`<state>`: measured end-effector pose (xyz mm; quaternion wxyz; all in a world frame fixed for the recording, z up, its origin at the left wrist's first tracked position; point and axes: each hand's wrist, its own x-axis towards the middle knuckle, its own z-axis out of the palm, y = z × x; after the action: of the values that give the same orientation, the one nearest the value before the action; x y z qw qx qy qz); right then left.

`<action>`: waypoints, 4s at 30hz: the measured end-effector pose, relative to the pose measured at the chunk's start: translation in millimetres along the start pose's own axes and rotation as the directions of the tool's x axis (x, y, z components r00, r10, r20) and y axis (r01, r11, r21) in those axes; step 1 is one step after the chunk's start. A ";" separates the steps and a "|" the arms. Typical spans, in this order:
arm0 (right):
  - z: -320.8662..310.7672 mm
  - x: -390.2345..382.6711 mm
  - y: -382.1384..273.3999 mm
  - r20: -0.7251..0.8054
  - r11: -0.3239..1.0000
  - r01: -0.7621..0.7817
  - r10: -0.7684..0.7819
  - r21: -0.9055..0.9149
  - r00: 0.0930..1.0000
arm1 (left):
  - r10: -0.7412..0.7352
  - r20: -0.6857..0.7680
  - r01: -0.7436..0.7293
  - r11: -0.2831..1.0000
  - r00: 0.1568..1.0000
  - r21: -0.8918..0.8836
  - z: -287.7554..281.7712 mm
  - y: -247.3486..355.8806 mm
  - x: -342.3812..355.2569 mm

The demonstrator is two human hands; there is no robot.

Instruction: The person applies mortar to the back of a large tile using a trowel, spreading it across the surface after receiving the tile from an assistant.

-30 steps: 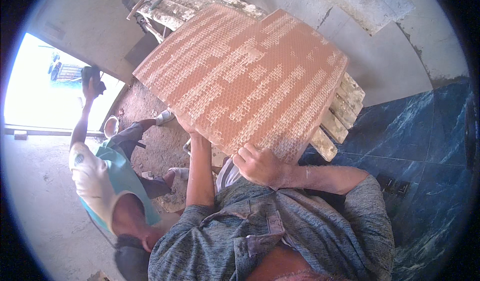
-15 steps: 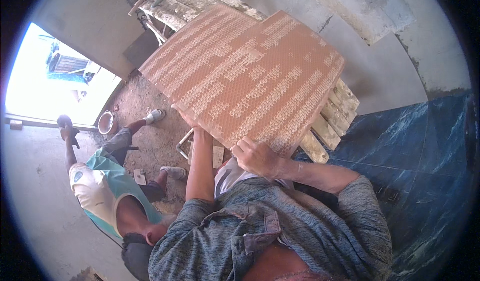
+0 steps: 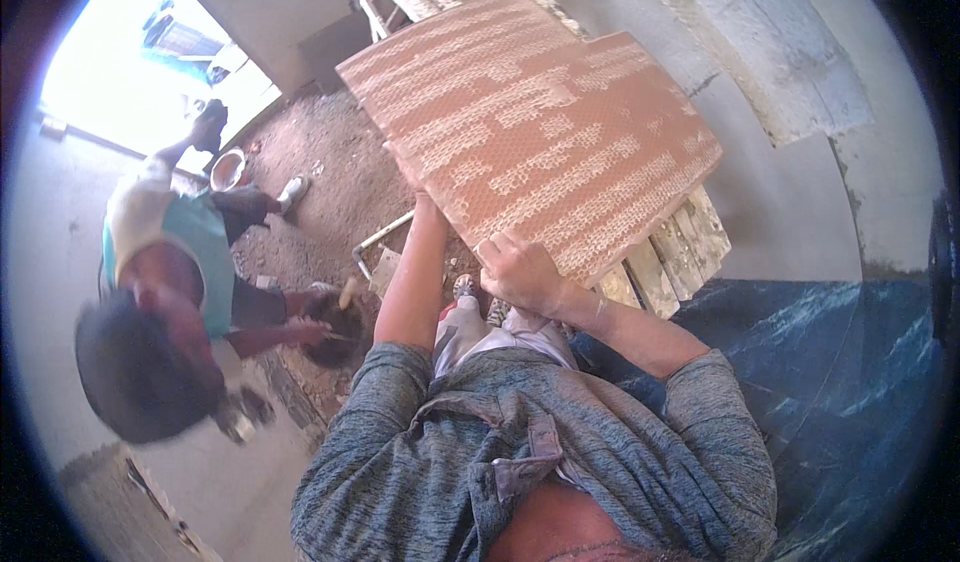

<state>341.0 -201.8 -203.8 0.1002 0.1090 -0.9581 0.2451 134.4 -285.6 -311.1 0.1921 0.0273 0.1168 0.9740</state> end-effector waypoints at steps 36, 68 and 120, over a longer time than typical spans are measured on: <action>-103.5 -100.8 247.1 -0.663 0.392 -0.919 0.698 0.037 0.271 | -0.171 -0.338 0.264 0.931 0.926 0.251 23.7 -10.9 -60.1; -111.0 -207.7 391.1 -0.183 0.252 -0.517 0.966 0.818 0.181 | -0.380 -0.272 0.450 0.850 0.884 0.276 0.4 -10.6 -45.7; 373.8 265.3 -133.5 0.634 0.283 -0.814 0.516 0.508 0.575 | -0.114 -0.858 0.672 -0.573 0.501 0.469 -324.3 463.9 -242.8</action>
<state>70.0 -542.2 -400.4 -0.2411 -0.2371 -0.7096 0.6182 156.6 -865.4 -517.6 0.4910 -0.0774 0.8337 0.2404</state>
